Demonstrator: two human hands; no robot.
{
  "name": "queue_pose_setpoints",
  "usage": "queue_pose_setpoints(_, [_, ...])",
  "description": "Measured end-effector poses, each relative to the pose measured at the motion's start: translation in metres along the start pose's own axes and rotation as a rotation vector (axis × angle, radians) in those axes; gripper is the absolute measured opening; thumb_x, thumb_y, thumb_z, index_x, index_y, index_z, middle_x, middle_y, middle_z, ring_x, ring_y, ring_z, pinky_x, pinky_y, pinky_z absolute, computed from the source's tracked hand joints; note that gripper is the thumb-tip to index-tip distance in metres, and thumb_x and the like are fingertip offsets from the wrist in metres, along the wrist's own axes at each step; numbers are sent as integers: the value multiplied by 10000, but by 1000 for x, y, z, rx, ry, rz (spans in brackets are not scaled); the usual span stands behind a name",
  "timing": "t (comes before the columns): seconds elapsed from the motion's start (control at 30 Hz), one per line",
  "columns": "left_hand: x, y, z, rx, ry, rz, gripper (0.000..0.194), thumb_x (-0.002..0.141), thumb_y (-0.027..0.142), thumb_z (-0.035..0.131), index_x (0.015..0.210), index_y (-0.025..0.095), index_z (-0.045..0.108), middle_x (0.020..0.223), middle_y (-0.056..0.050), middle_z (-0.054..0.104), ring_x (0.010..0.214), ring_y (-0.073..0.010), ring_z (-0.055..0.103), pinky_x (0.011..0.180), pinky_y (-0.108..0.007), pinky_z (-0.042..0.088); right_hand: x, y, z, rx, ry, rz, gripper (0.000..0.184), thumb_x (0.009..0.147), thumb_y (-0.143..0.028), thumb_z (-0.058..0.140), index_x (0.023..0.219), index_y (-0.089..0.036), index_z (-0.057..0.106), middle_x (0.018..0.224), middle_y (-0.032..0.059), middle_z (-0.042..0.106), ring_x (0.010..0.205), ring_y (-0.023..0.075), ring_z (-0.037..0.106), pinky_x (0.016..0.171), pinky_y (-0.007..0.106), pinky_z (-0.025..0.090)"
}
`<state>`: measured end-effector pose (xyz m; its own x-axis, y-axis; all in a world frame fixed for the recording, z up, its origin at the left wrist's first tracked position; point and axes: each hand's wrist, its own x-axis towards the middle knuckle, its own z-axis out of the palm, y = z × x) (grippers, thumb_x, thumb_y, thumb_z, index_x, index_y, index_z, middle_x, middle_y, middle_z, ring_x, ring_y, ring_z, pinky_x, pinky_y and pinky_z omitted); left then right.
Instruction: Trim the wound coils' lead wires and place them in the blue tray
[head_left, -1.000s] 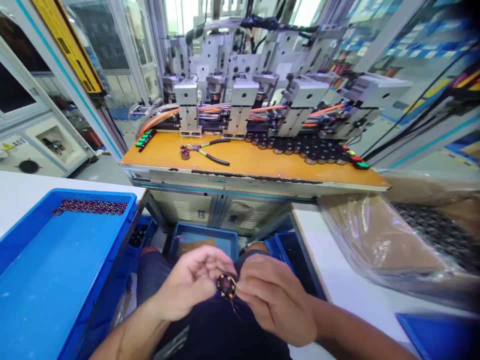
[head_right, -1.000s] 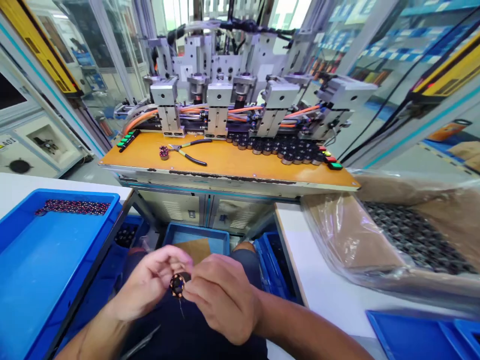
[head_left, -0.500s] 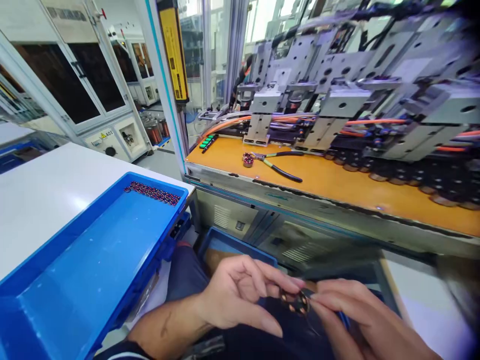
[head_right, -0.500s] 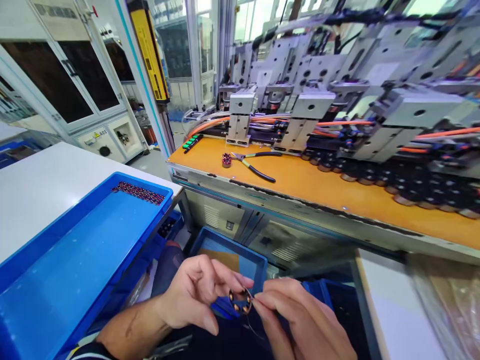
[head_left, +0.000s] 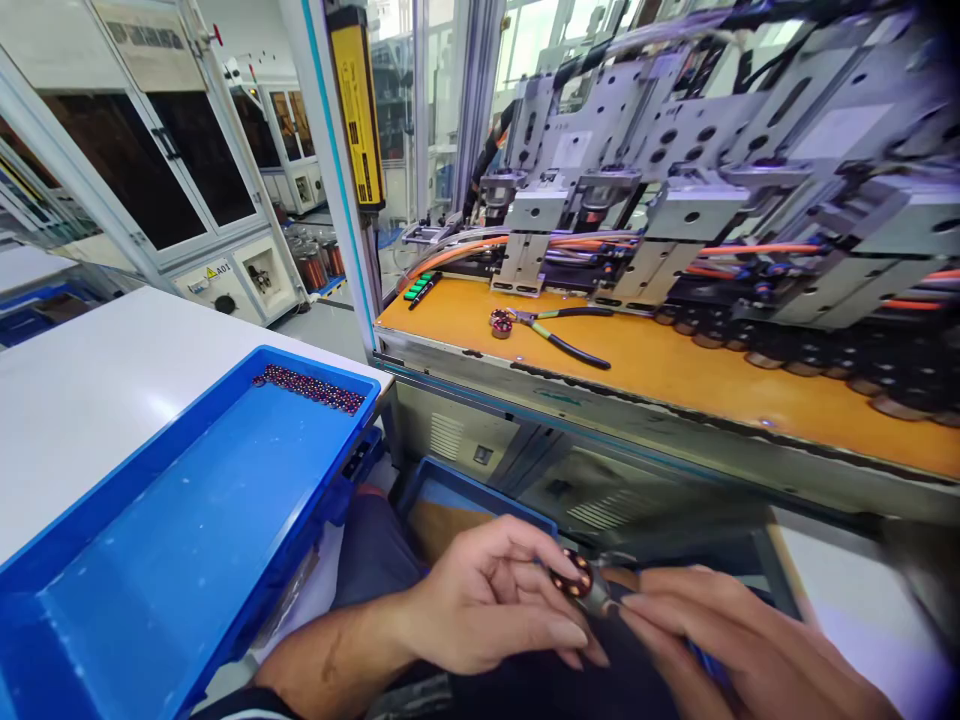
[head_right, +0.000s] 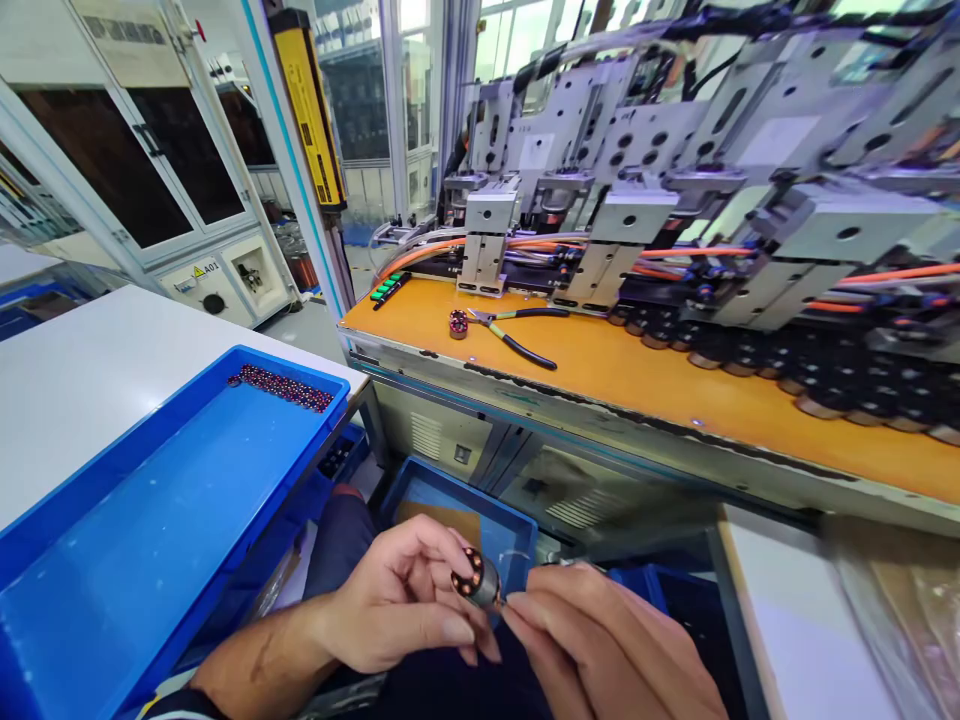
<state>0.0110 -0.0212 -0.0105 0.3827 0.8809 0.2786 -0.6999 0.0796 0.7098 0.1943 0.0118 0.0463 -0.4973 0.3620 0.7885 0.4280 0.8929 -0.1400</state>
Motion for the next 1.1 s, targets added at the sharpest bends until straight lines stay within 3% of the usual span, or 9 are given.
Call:
queue_pose_setpoints(0.1, [2,8,4,-39,26,132,356,700,46,814,944,184,594,1158,-40,680,1052,-185,708,852,-286,572,1,-4,1,42,-54,84,118,934,-146,510,883,-179,611,733,25,683,612,121,667,556,214,524])
queue_pose_setpoints(0.2, [4,12,4,-135,89,142,383,655,116,867,902,184,583,1107,-49,725,1207,-233,631,974,-371,517,2,-7,-1,131,-44,105,107,913,-112,516,893,-181,595,739,22,669,653,126,669,588,226,526])
queue_pose_setpoints(0.27, [6,10,1,-142,125,13,383,697,259,859,973,168,609,1061,-80,734,1129,-210,669,918,-316,532,2,-7,-3,160,-38,76,121,911,-95,511,886,-187,586,731,20,658,651,133,659,595,244,525])
queue_pose_setpoints(0.37, [6,3,-5,-131,-3,-248,396,804,441,741,994,116,620,835,-79,731,734,-146,728,636,-214,553,3,-5,-5,186,-84,51,153,949,-97,464,881,-192,562,711,16,644,623,129,634,568,252,510])
queue_pose_setpoints(0.47, [4,0,-3,-95,-76,-260,281,877,383,673,992,145,577,687,-18,702,533,-117,684,494,-178,517,3,-3,-8,183,-114,33,123,977,-134,463,911,-182,555,722,20,646,642,126,630,582,248,509])
queue_pose_setpoints(0.57, [3,6,4,45,29,-144,120,916,197,632,1014,192,564,803,-7,730,689,-112,730,597,-173,549,4,-2,-9,182,-85,76,86,949,-113,497,937,-162,566,746,31,645,664,128,623,588,245,507])
queue_pose_setpoints(0.8, [7,14,9,75,84,95,282,714,57,807,824,195,586,1151,16,693,1020,-157,704,912,-276,549,3,-3,-9,326,-22,293,117,892,-60,528,872,-167,571,709,14,601,631,103,561,563,216,471])
queue_pose_setpoints(1.0, [14,16,10,-102,69,11,250,751,270,815,920,232,635,929,35,764,1054,-167,702,944,-283,528,-1,-2,-9,357,-16,150,99,931,-105,514,883,-156,584,728,36,616,660,113,595,590,220,510])
queue_pose_setpoints(1.1, [21,11,9,-95,101,-169,311,825,435,717,984,171,668,937,-42,754,906,-163,727,831,-257,559,-1,0,-10,305,3,73,114,952,-130,503,889,-149,596,757,47,643,695,115,625,637,223,537])
